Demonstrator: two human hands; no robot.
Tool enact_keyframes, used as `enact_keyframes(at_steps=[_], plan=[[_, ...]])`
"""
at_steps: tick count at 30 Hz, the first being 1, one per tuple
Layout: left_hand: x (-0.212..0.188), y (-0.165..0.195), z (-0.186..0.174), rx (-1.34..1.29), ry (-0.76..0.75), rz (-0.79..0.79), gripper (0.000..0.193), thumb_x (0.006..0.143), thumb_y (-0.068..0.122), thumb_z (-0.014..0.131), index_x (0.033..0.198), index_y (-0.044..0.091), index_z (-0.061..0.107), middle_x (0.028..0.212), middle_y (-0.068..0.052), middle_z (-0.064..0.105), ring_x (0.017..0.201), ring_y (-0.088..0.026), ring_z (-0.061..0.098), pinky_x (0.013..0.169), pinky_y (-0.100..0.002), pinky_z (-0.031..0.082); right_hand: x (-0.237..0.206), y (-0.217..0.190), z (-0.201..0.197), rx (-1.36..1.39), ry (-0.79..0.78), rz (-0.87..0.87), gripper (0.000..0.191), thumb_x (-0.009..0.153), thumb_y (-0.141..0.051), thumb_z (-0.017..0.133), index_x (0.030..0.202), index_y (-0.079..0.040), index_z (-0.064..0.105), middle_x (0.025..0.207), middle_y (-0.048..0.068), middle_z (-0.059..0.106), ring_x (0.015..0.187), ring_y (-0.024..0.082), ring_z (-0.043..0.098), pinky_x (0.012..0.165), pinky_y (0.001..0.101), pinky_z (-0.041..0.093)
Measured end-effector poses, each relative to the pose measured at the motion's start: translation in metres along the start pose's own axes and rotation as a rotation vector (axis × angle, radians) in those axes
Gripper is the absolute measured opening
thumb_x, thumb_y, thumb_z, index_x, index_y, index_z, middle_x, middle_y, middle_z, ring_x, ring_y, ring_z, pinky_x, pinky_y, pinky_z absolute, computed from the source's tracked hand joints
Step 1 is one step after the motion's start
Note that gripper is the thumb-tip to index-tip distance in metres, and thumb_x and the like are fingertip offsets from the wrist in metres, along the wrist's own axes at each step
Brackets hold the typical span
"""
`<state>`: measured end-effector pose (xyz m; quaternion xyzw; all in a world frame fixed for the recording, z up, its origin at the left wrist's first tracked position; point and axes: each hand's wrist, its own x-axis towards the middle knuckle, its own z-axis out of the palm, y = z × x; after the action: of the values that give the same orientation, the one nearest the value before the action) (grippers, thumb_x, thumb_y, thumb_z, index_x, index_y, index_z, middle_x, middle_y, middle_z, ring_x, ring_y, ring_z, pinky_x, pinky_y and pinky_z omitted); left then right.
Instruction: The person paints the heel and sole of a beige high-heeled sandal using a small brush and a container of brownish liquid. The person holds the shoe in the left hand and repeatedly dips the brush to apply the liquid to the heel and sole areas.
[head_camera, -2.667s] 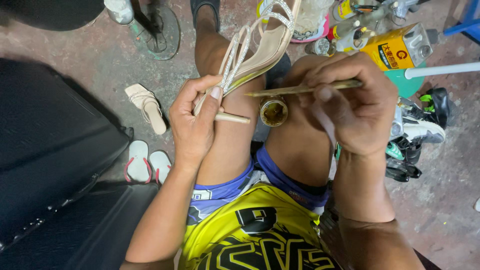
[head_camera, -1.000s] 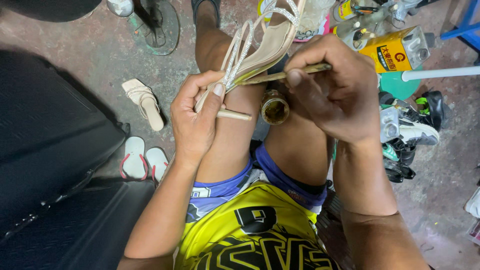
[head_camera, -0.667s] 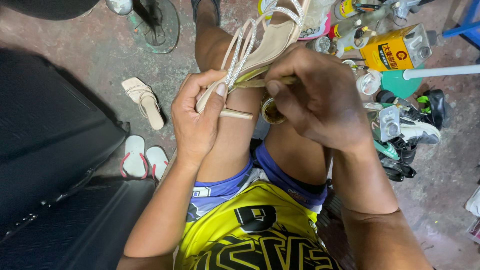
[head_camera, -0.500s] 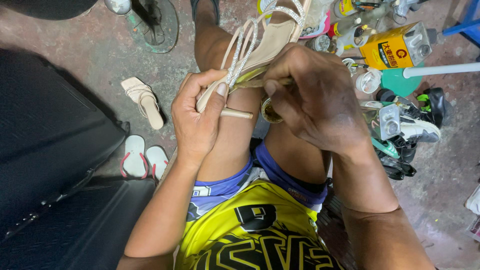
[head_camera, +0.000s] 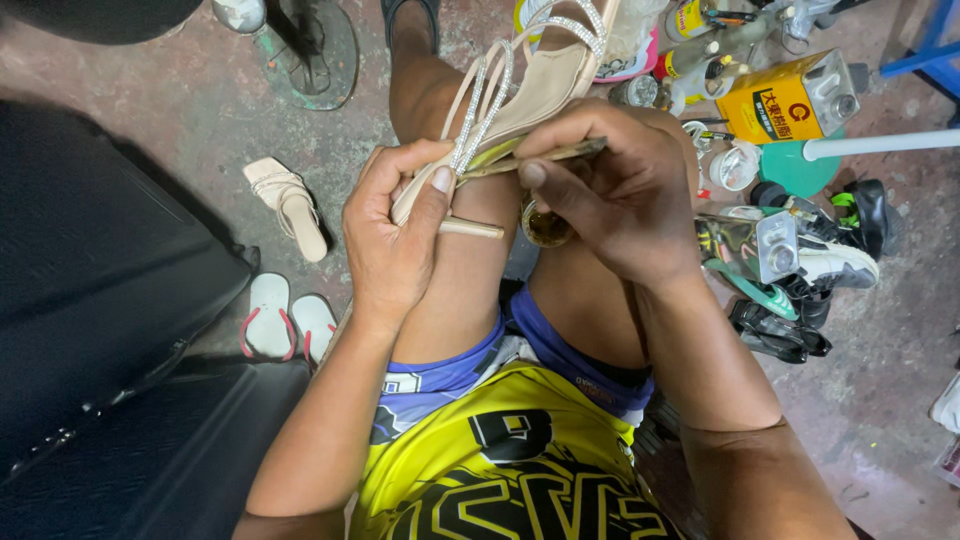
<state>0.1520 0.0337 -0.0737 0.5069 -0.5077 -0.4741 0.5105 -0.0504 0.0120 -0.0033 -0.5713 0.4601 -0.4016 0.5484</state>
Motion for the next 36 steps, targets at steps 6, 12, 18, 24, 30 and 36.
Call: enact_keyframes(at_steps=[6, 12, 18, 24, 30, 36], plan=[[-0.001, -0.001, 0.000, -0.043, 0.004, -0.053, 0.018, 0.104, 0.008, 0.066, 0.120, 0.002, 0.069, 0.103, -0.003, 0.062, 0.093, -0.009, 0.060, 0.086, -0.024, 0.050, -0.005, 0.007, -0.009, -0.374, 0.121, -0.253, 0.010, 0.111, -0.006, 0.068, 0.111, 0.000, 0.060, 0.095, 0.004, 0.062, 0.083, 0.009, 0.057, 0.075, 0.0229, 0.047], [-0.001, -0.003, 0.000, -0.034, -0.009, -0.032, 0.017, 0.106, 0.010, 0.065, 0.121, 0.003, 0.069, 0.103, -0.001, 0.062, 0.092, -0.007, 0.060, 0.085, -0.023, 0.050, -0.006, 0.005, -0.006, -0.502, 0.110, -0.347, 0.016, 0.115, -0.014, 0.067, 0.108, -0.002, 0.059, 0.093, 0.006, 0.063, 0.083, 0.013, 0.061, 0.075, 0.0245, 0.048], [0.000, -0.005, -0.002, -0.101, -0.025, -0.073, 0.018, 0.108, 0.012, 0.063, 0.123, 0.004, 0.068, 0.100, 0.000, 0.064, 0.089, -0.006, 0.059, 0.081, -0.023, 0.050, -0.007, 0.000, -0.001, -0.504, 0.129, -0.321, 0.017, 0.115, -0.016, 0.064, 0.108, -0.001, 0.060, 0.089, 0.007, 0.063, 0.078, 0.014, 0.063, 0.073, 0.0242, 0.049], [-0.001, -0.005, -0.004, -0.158, -0.033, -0.093, 0.019, 0.106, 0.010, 0.061, 0.123, 0.003, 0.067, 0.098, 0.000, 0.062, 0.086, -0.006, 0.059, 0.078, -0.023, 0.050, -0.009, 0.004, 0.007, -0.279, 0.085, -0.251, 0.018, 0.116, -0.015, 0.062, 0.109, 0.001, 0.058, 0.088, 0.007, 0.064, 0.076, 0.010, 0.062, 0.072, 0.0218, 0.050], [0.000, -0.007, -0.008, -0.187, -0.043, -0.134, 0.020, 0.107, 0.009, 0.057, 0.124, 0.003, 0.066, 0.097, -0.002, 0.064, 0.084, -0.007, 0.059, 0.078, -0.024, 0.051, -0.012, 0.009, 0.019, -0.191, 0.054, -0.148, 0.013, 0.114, -0.012, 0.061, 0.113, 0.001, 0.059, 0.087, 0.006, 0.066, 0.073, 0.009, 0.062, 0.068, 0.0202, 0.052], [0.000, -0.006, -0.011, -0.129, -0.024, -0.101, 0.025, 0.111, 0.009, 0.047, 0.124, 0.005, 0.068, 0.100, -0.003, 0.061, 0.082, -0.009, 0.060, 0.078, -0.024, 0.051, -0.009, 0.014, 0.025, -0.112, 0.055, -0.157, 0.009, 0.114, -0.006, 0.059, 0.112, 0.003, 0.057, 0.093, 0.009, 0.066, 0.077, 0.011, 0.063, 0.073, 0.0213, 0.053]])
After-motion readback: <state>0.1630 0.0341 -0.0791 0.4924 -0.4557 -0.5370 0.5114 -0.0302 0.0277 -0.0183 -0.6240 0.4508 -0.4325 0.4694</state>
